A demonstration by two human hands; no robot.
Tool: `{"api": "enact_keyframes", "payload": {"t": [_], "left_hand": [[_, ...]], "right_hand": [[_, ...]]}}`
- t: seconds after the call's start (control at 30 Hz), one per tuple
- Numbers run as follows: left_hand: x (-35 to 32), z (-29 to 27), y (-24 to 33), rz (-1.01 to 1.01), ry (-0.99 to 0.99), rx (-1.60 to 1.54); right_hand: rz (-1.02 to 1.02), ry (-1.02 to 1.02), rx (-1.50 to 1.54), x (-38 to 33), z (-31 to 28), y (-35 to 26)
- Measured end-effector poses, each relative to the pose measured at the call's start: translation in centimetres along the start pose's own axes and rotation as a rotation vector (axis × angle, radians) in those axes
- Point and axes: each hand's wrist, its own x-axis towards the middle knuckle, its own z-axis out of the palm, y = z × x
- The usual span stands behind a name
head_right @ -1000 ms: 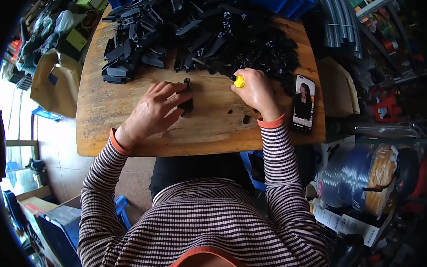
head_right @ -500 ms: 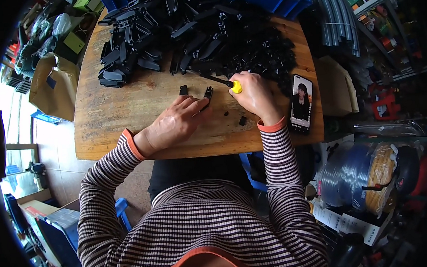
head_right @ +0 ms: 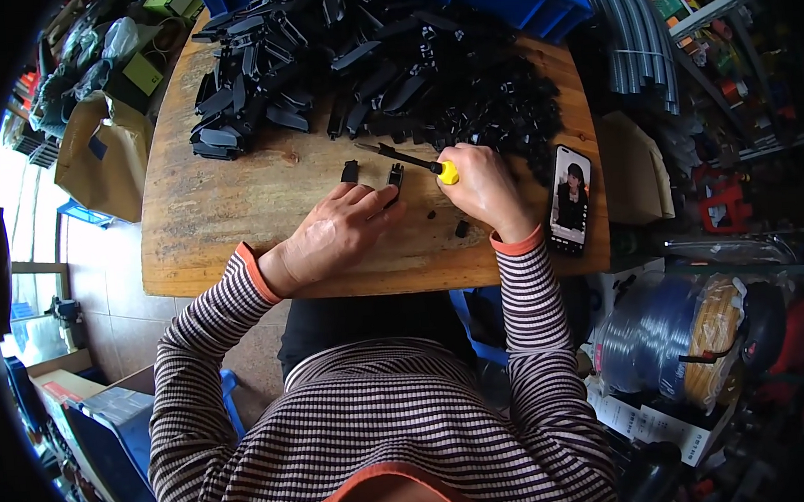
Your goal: Assembling small black plastic components using a screwdriver on a workbench.
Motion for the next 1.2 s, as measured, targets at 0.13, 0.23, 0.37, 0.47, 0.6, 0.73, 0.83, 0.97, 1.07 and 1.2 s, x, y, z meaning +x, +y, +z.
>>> {"api": "enact_keyframes", "payload": {"t": [0.13,0.23,0.37,0.47,0.6,0.73,0.83,0.97,1.07,1.2], "left_hand": [[-0.2,0.2,-0.1,-0.008,0.008,-0.011],[-0.4,0.3,-0.1,-0.023,0.007,-0.025],[-0.4,0.2,-0.2,0.026,0.03,0.059],[-0.2,0.2,-0.1,0.024,0.023,0.044],[-0.3,0.0,-0.2,-0.002,0.019,0.002],[0.1,-0.3,0.1,-0.01,-0.041,-0.026],[0.2,-0.3,0.2,-0.011,-0.001,-0.031],[0.4,0.1,0.5,-0.002,0.034,-0.013],[0.3,0.4,0.6,-0.01,0.033,0.001],[0.1,0.8,0.6,-0.024,0.014,-0.005]], "right_hand": [[0.117,-0.013,0.085,0.1,-0.7,-0.9],[0.114,0.031,0.07,0.2,-0.8,-1.7],[0.06,0.083,0.125,-0.1,-0.5,-0.9],[0.018,0.09,0.129,0.0,-0.6,-1.1],[-0.01,0.058,0.057,0.2,0.2,-1.6],[0.007,0.044,0.001,0.2,0.5,-1.3],[-0.007,0.065,-0.011,0.4,0.4,-1.8],[-0.005,0.101,0.051,0.5,0.5,-3.0],[-0.064,0.304,0.193,0.4,1.0,-4.2],[-0.134,0.273,0.185,0.6,1.8,-4.8]]}}
